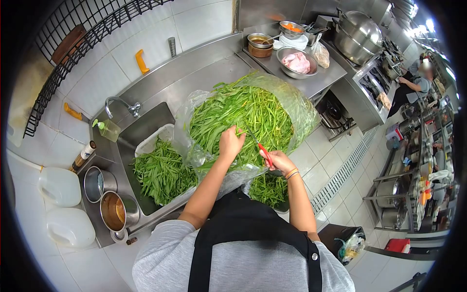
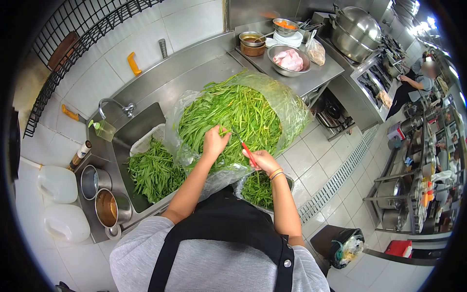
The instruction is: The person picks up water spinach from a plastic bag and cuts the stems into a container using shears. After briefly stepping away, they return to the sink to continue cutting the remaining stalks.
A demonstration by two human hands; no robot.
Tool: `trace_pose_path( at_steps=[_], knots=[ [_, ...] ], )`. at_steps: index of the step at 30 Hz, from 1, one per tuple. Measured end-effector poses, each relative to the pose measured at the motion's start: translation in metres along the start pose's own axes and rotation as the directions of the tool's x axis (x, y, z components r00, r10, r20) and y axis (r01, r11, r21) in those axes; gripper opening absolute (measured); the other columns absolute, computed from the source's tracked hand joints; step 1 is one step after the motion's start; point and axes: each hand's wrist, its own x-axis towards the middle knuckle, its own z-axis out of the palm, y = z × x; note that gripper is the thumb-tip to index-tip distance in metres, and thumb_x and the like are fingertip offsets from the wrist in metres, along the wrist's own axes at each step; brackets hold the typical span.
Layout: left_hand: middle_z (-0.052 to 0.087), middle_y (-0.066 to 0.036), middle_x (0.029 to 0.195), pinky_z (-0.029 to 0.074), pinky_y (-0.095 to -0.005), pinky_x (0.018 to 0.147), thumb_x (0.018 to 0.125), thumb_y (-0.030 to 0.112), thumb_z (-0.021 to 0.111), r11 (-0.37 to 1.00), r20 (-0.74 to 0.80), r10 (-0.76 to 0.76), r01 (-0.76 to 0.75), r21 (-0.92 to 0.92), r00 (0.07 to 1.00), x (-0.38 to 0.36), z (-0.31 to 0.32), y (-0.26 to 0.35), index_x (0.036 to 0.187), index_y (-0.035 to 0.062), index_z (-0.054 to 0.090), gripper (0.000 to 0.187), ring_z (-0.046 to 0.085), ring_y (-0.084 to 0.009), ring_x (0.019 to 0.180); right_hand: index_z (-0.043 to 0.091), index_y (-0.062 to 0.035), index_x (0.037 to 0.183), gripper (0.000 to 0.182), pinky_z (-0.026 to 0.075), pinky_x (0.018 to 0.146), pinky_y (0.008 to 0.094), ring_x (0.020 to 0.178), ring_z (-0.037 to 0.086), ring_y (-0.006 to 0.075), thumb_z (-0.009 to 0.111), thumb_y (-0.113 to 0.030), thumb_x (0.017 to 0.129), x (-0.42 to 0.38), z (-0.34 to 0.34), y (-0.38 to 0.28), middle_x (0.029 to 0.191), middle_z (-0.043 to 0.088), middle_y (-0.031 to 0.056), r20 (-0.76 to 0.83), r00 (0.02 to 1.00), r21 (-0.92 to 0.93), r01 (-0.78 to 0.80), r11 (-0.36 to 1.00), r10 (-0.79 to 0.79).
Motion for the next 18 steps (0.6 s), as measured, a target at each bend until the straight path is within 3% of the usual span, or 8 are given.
trace_pose_path(
  at_steps=[8, 10, 12, 14, 16, 18],
  knots=[
    [0.06, -0.022, 0.071, 0.047, -0.043, 0.066, 0.072, 0.022, 0.065, 0.996, -0.061, -0.04, 0.034, -0.086, 0.997, -0.002, -0.018, -0.004, 0.08, 0.0007, 0.059, 0.023, 0.059, -0.0373, 0.069, 0.049, -0.0117, 0.053, 0.046, 0.028, 0.041, 0.02, 0.042, 0.037, 0.005, 0.067, -0.048, 0.075, -0.001, -0.013, 0.006, 0.05, 0.045, -0.0036, -0.025, 0.998, -0.094, 0.06, 0.994, -0.063],
    [0.06, -0.02, 0.069, 0.047, -0.0429, 0.069, 0.073, 0.024, 0.064, 0.99, -0.069, -0.108, 0.101, -0.101, 0.992, 0.002, -0.016, -0.014, 0.085, -0.0019, 0.06, 0.029, 0.058, -0.0376, 0.069, 0.054, -0.0101, 0.059, 0.039, 0.03, 0.041, 0.0183, 0.043, 0.039, 0.0042, 0.064, -0.04, 0.08, -0.001, -0.012, 0.005, 0.052, 0.049, -0.0031, -0.028, 0.999, -0.078, 0.025, 0.997, -0.027],
    [0.061, -0.019, 0.069, 0.047, -0.0418, 0.071, 0.073, 0.026, 0.064, 0.987, -0.366, 0.16, -0.161, 0.027, 0.917, 0.011, -0.007, -0.033, 0.094, -0.0055, 0.06, 0.039, 0.059, -0.0376, 0.072, 0.052, -0.0103, 0.055, 0.045, 0.031, 0.042, 0.0205, 0.043, 0.039, 0.0057, 0.064, -0.048, 0.077, 0.005, -0.007, 0.004, 0.05, 0.047, -0.0025, -0.026, 1.0, -0.086, 0.003, 0.996, -0.005],
    [0.062, -0.018, 0.073, 0.048, -0.0404, 0.071, 0.073, 0.029, 0.065, 0.993, -0.285, 0.11, -0.093, 0.072, 0.952, 0.011, -0.014, -0.032, 0.102, -0.0095, 0.058, 0.048, 0.059, -0.0368, 0.074, 0.049, -0.0105, 0.05, 0.053, 0.031, 0.043, 0.0227, 0.042, 0.039, 0.0072, 0.065, -0.056, 0.073, 0.006, -0.006, 0.002, 0.048, 0.045, -0.0018, -0.019, 1.0, -0.099, -0.012, 0.995, 0.01],
    [0.063, -0.018, 0.077, 0.048, -0.0405, 0.071, 0.072, 0.03, 0.067, 0.993, -0.105, -0.106, 0.111, 0.039, 0.989, 0.009, -0.025, -0.017, 0.1, -0.0043, 0.06, 0.045, 0.06, -0.0363, 0.075, 0.049, -0.008, 0.048, 0.06, 0.034, 0.045, 0.0266, 0.043, 0.043, 0.0111, 0.061, -0.063, 0.07, -0.005, -0.004, -0.014, 0.048, 0.046, 0.0015, -0.238, 0.967, -0.581, -0.07, 0.811, -0.087],
    [0.063, -0.018, 0.079, 0.048, -0.0405, 0.07, 0.071, 0.031, 0.069, 0.999, -0.081, -0.031, 0.031, -0.01, 0.996, 0.009, -0.024, -0.019, 0.099, -0.0012, 0.062, 0.043, 0.06, -0.0354, 0.075, 0.049, -0.0064, 0.047, 0.065, 0.035, 0.048, 0.0286, 0.045, 0.043, 0.0136, 0.06, -0.067, 0.067, -0.004, -0.005, -0.012, 0.048, 0.046, 0.0033, -0.234, 0.966, -0.536, -0.032, 0.843, -0.112]
  ],
)
